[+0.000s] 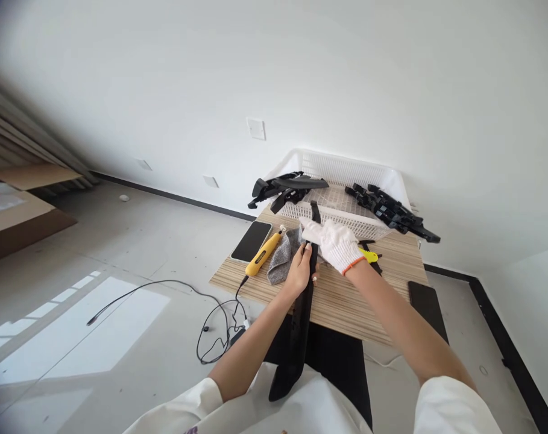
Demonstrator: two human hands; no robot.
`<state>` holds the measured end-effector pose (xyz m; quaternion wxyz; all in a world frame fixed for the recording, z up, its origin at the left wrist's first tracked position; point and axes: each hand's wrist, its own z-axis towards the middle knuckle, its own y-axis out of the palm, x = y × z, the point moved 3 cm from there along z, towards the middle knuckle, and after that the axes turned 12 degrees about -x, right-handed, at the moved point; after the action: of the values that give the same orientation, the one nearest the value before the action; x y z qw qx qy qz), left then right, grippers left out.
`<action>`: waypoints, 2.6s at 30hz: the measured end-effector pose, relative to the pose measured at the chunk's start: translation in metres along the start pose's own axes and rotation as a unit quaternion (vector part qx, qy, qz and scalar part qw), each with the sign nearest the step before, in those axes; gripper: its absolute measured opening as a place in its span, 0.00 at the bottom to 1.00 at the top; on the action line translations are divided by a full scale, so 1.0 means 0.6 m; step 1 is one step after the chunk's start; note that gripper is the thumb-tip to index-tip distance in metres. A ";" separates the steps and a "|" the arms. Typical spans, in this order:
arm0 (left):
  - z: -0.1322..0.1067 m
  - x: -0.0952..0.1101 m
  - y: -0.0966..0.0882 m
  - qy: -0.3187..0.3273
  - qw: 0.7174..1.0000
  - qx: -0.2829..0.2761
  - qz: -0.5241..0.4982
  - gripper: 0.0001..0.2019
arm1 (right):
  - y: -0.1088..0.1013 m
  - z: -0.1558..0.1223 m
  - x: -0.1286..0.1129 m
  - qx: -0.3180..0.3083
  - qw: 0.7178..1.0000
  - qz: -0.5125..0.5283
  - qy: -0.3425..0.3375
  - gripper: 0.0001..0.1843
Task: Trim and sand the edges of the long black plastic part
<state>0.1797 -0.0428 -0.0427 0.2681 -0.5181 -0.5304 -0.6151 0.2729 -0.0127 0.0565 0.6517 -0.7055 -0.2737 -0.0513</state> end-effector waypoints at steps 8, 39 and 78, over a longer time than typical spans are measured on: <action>0.000 -0.002 -0.003 0.013 1.000 -0.005 -0.011 0.25 | 0.031 -0.027 0.036 -0.014 0.999 -0.002 0.047 0.36; -0.005 0.002 -0.002 -0.015 1.000 -0.003 -0.019 0.24 | 0.038 0.016 0.006 -0.020 0.999 0.024 0.026 0.36; -0.018 0.004 -0.003 -0.004 0.999 -0.006 -0.040 0.24 | -0.002 -0.011 -0.026 0.028 0.994 0.094 0.043 0.34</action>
<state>0.1735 -0.0515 -0.0399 0.2379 -0.5008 -0.5482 -0.6262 0.2608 -0.0242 0.0519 0.6840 -0.7071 -0.1790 -0.0124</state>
